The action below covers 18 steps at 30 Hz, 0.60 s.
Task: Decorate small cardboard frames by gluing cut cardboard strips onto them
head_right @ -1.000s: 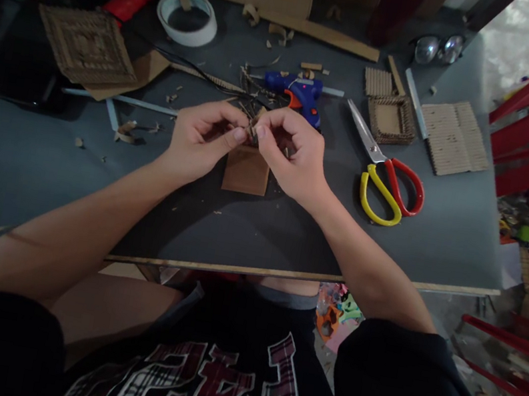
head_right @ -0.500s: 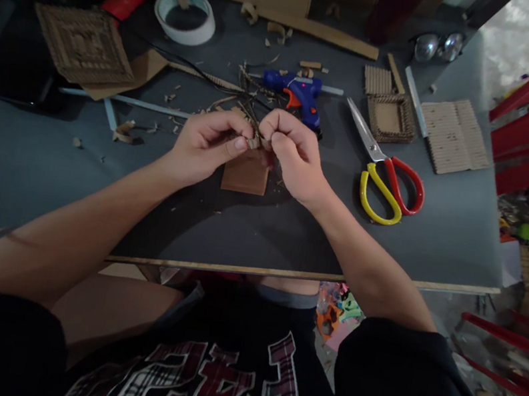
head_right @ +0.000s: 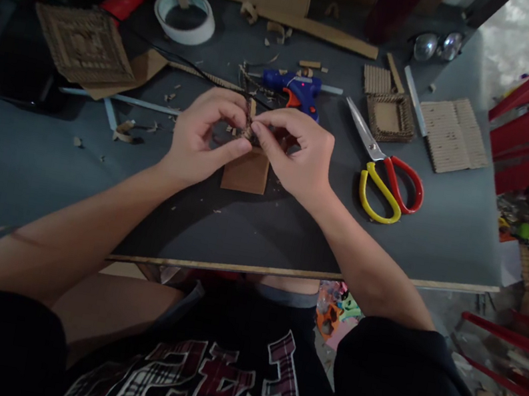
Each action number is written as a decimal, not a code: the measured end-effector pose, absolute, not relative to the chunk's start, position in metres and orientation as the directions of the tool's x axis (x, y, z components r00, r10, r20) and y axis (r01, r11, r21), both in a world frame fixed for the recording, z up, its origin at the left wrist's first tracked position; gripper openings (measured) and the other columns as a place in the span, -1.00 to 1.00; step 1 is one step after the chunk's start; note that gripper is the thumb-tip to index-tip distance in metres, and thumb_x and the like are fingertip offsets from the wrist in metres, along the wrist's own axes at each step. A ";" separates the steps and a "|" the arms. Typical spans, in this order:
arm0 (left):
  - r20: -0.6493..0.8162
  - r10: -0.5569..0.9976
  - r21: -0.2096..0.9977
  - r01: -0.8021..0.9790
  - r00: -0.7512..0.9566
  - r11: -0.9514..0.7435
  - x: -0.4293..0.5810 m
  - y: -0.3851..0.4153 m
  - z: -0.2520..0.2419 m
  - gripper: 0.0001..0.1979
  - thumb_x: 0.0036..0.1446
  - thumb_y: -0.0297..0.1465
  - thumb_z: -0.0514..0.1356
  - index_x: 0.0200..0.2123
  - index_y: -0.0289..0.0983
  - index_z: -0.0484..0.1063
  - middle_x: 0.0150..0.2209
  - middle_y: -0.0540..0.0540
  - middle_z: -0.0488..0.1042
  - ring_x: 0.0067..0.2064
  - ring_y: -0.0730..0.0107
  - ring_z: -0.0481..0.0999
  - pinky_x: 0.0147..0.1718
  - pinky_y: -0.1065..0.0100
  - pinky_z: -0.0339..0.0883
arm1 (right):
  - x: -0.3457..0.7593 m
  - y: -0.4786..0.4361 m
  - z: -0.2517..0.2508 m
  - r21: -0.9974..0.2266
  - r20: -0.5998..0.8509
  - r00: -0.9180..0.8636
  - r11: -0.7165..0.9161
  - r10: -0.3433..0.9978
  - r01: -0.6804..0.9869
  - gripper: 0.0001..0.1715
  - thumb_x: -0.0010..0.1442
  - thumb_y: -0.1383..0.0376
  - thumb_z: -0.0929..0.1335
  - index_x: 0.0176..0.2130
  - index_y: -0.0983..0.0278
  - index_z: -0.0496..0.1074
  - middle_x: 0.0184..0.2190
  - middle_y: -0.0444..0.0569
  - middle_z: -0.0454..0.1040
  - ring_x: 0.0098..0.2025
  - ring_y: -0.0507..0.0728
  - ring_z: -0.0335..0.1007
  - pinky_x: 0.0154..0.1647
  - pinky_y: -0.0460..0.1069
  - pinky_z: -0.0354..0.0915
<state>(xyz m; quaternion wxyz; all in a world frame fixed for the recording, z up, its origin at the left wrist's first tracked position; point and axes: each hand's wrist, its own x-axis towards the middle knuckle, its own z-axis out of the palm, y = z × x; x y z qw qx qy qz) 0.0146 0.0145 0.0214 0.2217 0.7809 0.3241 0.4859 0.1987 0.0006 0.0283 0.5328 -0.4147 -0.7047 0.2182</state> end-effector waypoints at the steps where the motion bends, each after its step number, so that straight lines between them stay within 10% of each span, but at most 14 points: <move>1: 0.612 0.729 0.663 0.303 0.306 -0.684 0.014 0.014 0.021 -0.65 0.22 0.04 0.20 -0.23 -0.11 0.45 -0.12 -0.11 0.57 -0.03 0.23 0.57 -0.03 0.12 0.49 | 0.199 0.000 0.029 -0.741 0.572 -0.094 0.562 0.815 0.366 -0.71 0.28 0.02 0.38 -0.28 0.15 0.58 -0.33 -0.08 0.60 -0.33 0.06 0.52 -0.29 0.02 0.53; 18: 0.549 0.809 0.763 0.269 0.211 -0.588 0.018 0.016 0.013 -0.70 0.26 -0.05 0.21 -0.22 -0.16 0.51 -0.24 -0.04 0.63 -0.19 0.35 0.62 -0.15 0.25 0.56 | 0.197 0.000 0.028 -0.769 0.517 -0.136 0.529 0.845 0.359 -0.66 0.30 -0.02 0.36 -0.28 0.17 0.53 -0.31 -0.07 0.59 -0.30 0.07 0.53 -0.30 0.00 0.51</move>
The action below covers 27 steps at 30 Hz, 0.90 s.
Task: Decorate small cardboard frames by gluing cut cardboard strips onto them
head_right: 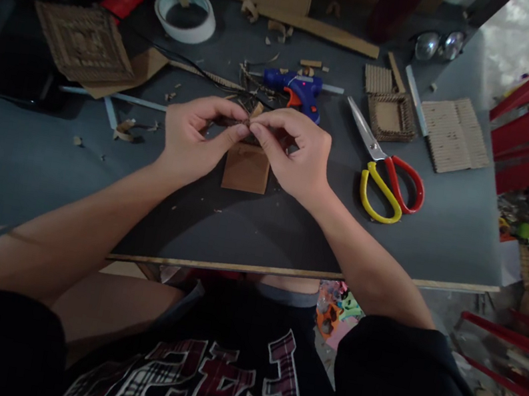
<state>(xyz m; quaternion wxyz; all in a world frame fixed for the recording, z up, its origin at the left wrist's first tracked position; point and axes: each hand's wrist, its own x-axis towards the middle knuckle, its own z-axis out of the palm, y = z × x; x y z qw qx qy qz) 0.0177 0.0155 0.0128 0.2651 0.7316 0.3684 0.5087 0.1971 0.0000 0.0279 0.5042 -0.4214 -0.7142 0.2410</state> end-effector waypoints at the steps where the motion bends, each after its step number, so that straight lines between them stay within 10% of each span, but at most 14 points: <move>1: 0.548 0.808 0.764 0.265 0.218 -0.589 0.017 0.016 0.013 -0.70 0.26 -0.05 0.21 -0.23 -0.16 0.51 -0.23 -0.05 0.63 -0.18 0.35 0.62 -0.15 0.25 0.55 | 0.197 0.000 0.027 -0.789 0.493 -0.144 0.510 0.858 0.342 -0.63 0.30 -0.04 0.35 -0.28 0.18 0.52 -0.31 -0.07 0.58 -0.31 0.07 0.52 -0.30 0.00 0.51; 11: 0.497 0.781 0.801 0.146 0.379 -0.581 0.015 0.021 0.012 -0.63 0.23 0.03 0.19 -0.23 -0.16 0.47 -0.25 -0.05 0.60 -0.20 0.33 0.61 -0.17 0.24 0.55 | 0.199 0.005 0.027 -0.976 0.194 -0.353 0.216 0.915 0.023 -0.45 0.21 -0.23 0.33 -0.31 0.18 0.32 -0.48 -0.19 0.31 -0.53 -0.03 0.28 -0.56 -0.08 0.33; 27: 0.431 0.704 0.831 0.056 0.565 -0.554 0.020 0.013 0.020 -0.65 0.24 -0.04 0.22 -0.28 -0.22 0.53 -0.25 -0.10 0.59 -0.15 0.34 0.57 -0.08 0.28 0.43 | 0.197 -0.001 0.037 -0.980 0.098 -0.348 0.031 0.932 -0.195 -0.46 0.18 0.06 0.28 -0.67 0.18 0.01 -0.67 -0.16 0.14 -0.66 -0.04 -0.01 -0.71 -0.10 0.01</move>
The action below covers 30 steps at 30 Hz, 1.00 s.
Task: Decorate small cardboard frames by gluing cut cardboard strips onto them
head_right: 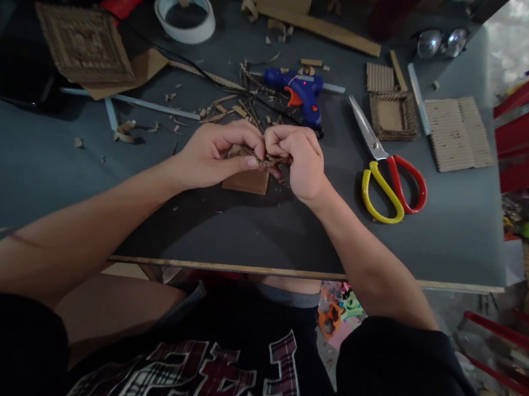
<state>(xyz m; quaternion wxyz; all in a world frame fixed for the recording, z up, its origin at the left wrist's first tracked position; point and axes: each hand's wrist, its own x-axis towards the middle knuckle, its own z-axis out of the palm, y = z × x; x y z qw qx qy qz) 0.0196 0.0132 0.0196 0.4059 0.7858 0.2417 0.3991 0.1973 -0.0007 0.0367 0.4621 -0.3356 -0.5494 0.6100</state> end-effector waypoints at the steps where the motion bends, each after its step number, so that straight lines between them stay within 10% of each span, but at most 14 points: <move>1: 0.425 0.701 0.830 0.062 0.572 -0.554 0.020 0.013 0.020 -0.64 0.24 -0.03 0.21 -0.28 -0.22 0.53 -0.25 -0.11 0.59 -0.15 0.33 0.57 -0.09 0.28 0.42 | 0.198 0.000 0.037 -0.979 0.103 -0.362 0.029 0.926 -0.204 -0.47 0.17 0.07 0.28 -0.68 0.18 0.00 -0.69 -0.16 0.12 -0.67 -0.04 -0.01 -0.72 -0.09 -0.02; 9: 0.405 0.714 0.842 0.070 0.571 -0.535 0.017 0.015 0.019 -0.60 0.23 0.00 0.21 -0.30 -0.23 0.50 -0.27 -0.11 0.58 -0.19 0.36 0.56 -0.15 0.30 0.43 | 0.202 0.000 0.047 -0.972 0.138 -0.414 0.043 0.900 -0.230 -0.39 0.17 0.01 0.25 -0.68 0.14 -0.16 -0.71 -0.23 -0.16 -0.70 -0.04 -0.17 -0.72 -0.06 -0.05; 12: 0.364 0.749 0.887 0.039 0.554 -0.460 0.017 0.014 0.019 -0.61 0.22 -0.01 0.23 -0.29 -0.24 0.49 -0.31 -0.08 0.58 -0.26 0.41 0.59 -0.23 0.35 0.47 | 0.211 0.010 0.042 -0.959 0.283 -0.077 0.281 0.956 -0.036 -0.40 0.31 -0.06 0.12 -0.65 0.12 -0.06 -0.71 -0.19 -0.06 -0.68 0.02 0.01 -0.64 -0.01 0.14; 15: 0.341 0.790 0.913 0.022 0.509 -0.408 0.017 0.013 0.020 -0.60 0.20 0.00 0.24 -0.27 -0.24 0.49 -0.40 -0.03 0.58 -0.36 0.45 0.59 -0.33 0.39 0.49 | 0.225 0.025 0.035 -0.736 0.627 0.282 0.435 0.726 0.518 -0.43 0.38 -0.14 0.09 -0.31 0.17 0.38 -0.44 0.03 0.48 -0.25 0.22 0.49 -0.10 0.17 0.40; 19: 0.326 0.828 0.925 0.029 0.456 -0.380 0.019 0.013 0.019 -0.59 0.18 0.01 0.27 -0.22 -0.24 0.54 -0.46 0.00 0.58 -0.50 0.52 0.53 -0.50 0.45 0.44 | 0.230 0.029 0.035 -0.418 0.811 0.070 0.492 0.581 0.764 -0.29 0.37 -0.14 0.19 0.24 0.28 0.26 0.28 0.28 0.33 0.40 0.31 0.13 0.42 0.29 -0.04; 24: 0.348 0.848 0.907 0.085 0.400 -0.413 0.015 0.018 0.019 -0.59 0.14 -0.01 0.31 -0.16 -0.23 0.57 -0.36 -0.04 0.65 -0.38 0.44 0.62 -0.39 0.43 0.50 | 0.220 0.016 0.034 -0.444 0.575 -0.391 0.676 0.719 0.588 -0.55 0.40 -0.03 0.20 -0.14 0.14 0.54 -0.20 -0.02 0.59 -0.01 0.20 0.48 0.12 0.21 0.31; 30: 0.387 0.847 0.794 0.336 0.363 -0.507 -0.006 0.027 0.032 -0.66 0.21 -0.05 0.25 -0.20 -0.17 0.62 -0.23 -0.04 0.68 -0.19 0.30 0.65 -0.17 0.31 0.52 | 0.224 0.018 0.032 -0.410 0.549 -0.378 0.634 0.746 0.656 -0.64 0.35 0.00 0.29 -0.29 0.13 0.54 -0.40 -0.03 0.54 -0.08 0.23 0.43 0.06 0.22 0.29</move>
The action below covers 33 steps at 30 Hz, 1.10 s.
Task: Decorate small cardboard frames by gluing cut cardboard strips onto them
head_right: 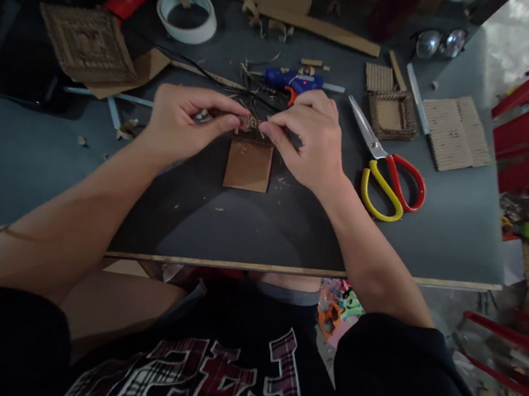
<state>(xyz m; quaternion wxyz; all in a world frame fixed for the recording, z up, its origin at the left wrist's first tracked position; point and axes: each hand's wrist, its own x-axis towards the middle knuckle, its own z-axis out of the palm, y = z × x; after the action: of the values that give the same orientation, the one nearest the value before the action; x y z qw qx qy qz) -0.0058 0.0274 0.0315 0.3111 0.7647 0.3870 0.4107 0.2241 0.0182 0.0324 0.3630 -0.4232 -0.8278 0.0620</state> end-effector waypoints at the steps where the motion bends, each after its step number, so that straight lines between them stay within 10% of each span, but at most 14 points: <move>1: 0.394 0.849 0.778 0.365 0.351 -0.512 -0.009 0.030 0.032 -0.67 0.20 -0.05 0.26 -0.21 -0.16 0.63 -0.24 -0.04 0.68 -0.20 0.29 0.65 -0.18 0.30 0.52 | 0.225 0.018 0.033 -0.389 0.549 -0.376 0.626 0.747 0.676 -0.64 0.35 0.00 0.29 -0.29 0.12 0.54 -0.40 -0.03 0.55 -0.07 0.24 0.43 0.06 0.23 0.29; 11: 0.453 0.700 0.605 0.387 0.552 -0.696 -0.031 0.053 0.014 -0.78 0.16 -0.12 0.31 -0.25 -0.09 0.65 -0.30 -0.06 0.67 -0.25 0.24 0.62 -0.20 0.18 0.47 | 0.227 -0.005 0.020 -0.219 0.456 -0.423 0.559 0.783 0.800 -0.66 0.36 0.05 0.27 -0.06 0.03 0.58 -0.25 -0.06 0.63 -0.06 0.27 0.46 0.07 0.29 0.27; 33: 0.437 0.646 0.506 0.423 0.626 -0.752 -0.026 0.055 0.006 -0.74 0.11 -0.08 0.32 -0.26 -0.11 0.63 -0.36 -0.11 0.62 -0.24 0.13 0.55 -0.14 0.06 0.43 | 0.237 -0.001 0.026 -0.224 0.306 -0.484 0.557 0.820 0.800 -0.76 0.32 0.20 0.29 -0.21 0.09 0.57 -0.22 -0.04 0.61 0.01 0.32 0.41 0.09 0.31 0.25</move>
<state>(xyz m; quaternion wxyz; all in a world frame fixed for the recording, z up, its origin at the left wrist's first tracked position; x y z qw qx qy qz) -0.0255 0.0555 0.0057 0.1807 0.8834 0.3025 0.3091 0.2374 -0.0011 0.0264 0.1916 -0.4702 -0.8611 0.0257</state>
